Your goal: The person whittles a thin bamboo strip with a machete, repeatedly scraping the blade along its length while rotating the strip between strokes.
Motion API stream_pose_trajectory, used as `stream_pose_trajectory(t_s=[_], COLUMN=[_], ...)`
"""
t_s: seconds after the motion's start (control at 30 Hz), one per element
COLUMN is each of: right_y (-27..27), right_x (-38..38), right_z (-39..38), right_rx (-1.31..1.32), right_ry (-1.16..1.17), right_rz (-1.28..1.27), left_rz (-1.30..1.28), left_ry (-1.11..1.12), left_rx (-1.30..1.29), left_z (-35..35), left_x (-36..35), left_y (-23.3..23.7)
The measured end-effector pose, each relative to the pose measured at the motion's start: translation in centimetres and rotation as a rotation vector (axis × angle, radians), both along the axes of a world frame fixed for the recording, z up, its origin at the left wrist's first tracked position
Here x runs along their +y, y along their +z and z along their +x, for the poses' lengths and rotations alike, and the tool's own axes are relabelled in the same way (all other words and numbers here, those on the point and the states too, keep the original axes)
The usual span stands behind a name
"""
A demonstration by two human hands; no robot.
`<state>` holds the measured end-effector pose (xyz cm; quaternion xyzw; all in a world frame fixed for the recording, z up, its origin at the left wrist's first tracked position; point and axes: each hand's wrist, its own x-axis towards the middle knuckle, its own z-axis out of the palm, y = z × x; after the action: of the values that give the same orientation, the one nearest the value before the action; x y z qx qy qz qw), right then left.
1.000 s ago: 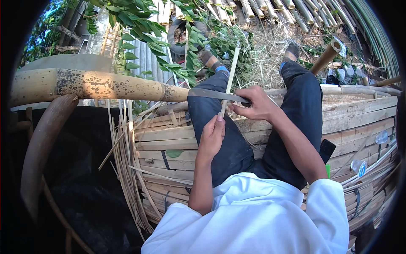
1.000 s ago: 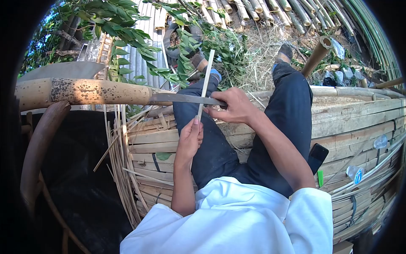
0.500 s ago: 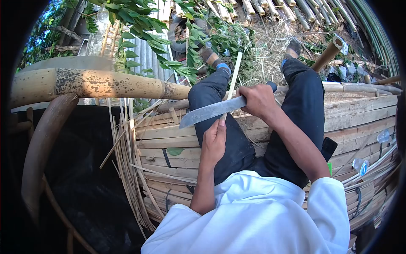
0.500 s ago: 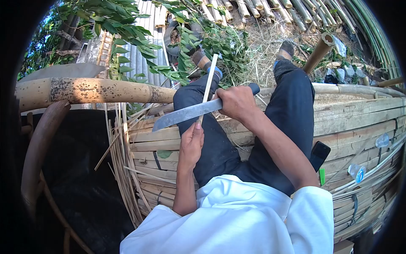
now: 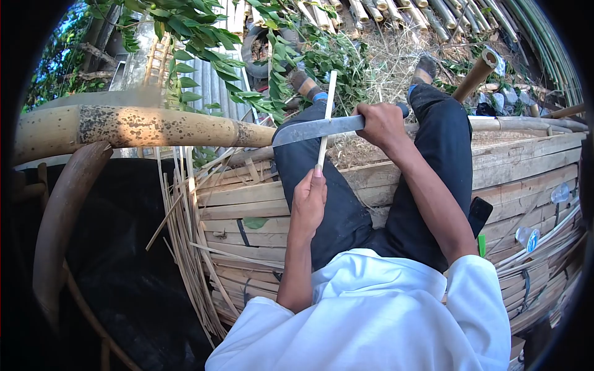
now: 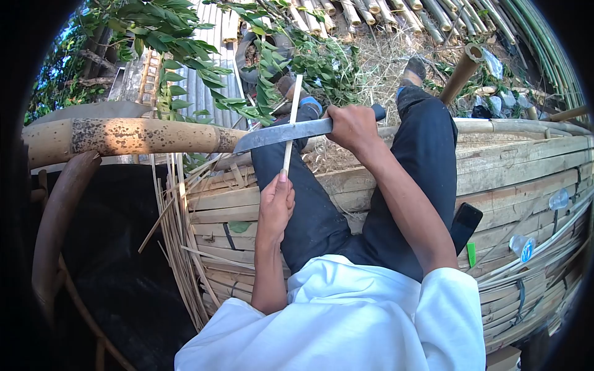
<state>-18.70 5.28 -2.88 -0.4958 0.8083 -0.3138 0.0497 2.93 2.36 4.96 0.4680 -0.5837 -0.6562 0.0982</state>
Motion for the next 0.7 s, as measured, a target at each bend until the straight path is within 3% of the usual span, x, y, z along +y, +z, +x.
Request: stream_pose_trajectory(t_s=[0.33,0.4,0.47,0.53,0.63,0.7], right_y=[-0.5,-0.3,-3.1,-2.0,-0.7,-0.8], right_x=[-1.1,-1.1,-0.4,-0.5,-0.8,-0.8], right_z=[-3.5,-5.2,-8.6,-8.3,-5.5,-3.2], right_rx=[-0.030,-0.276,-0.350,-0.402,-0.520,-0.497], right_ry=[-0.147,-0.430,-0.606,-0.603,-0.273,-0.124], right_rz=[0.151,0.252,0.279,0.185,-0.157,-0.167], left_rz=[0.053,0.076,0.201,0.171,0.153,0.170], left_ry=[0.034,0.048,0.027,0.083,0.114,0.079], left_rx=[0.006,-0.003,0.030,0.007,-0.002,0.001], left_z=[0.6,1.7,3.3,4.0,3.7,3.2], left_x=[0.4,1.1,1.7,1.6,1.3,1.2], left_y=[0.4,1.1,1.7,0.9,0.3,0.2])
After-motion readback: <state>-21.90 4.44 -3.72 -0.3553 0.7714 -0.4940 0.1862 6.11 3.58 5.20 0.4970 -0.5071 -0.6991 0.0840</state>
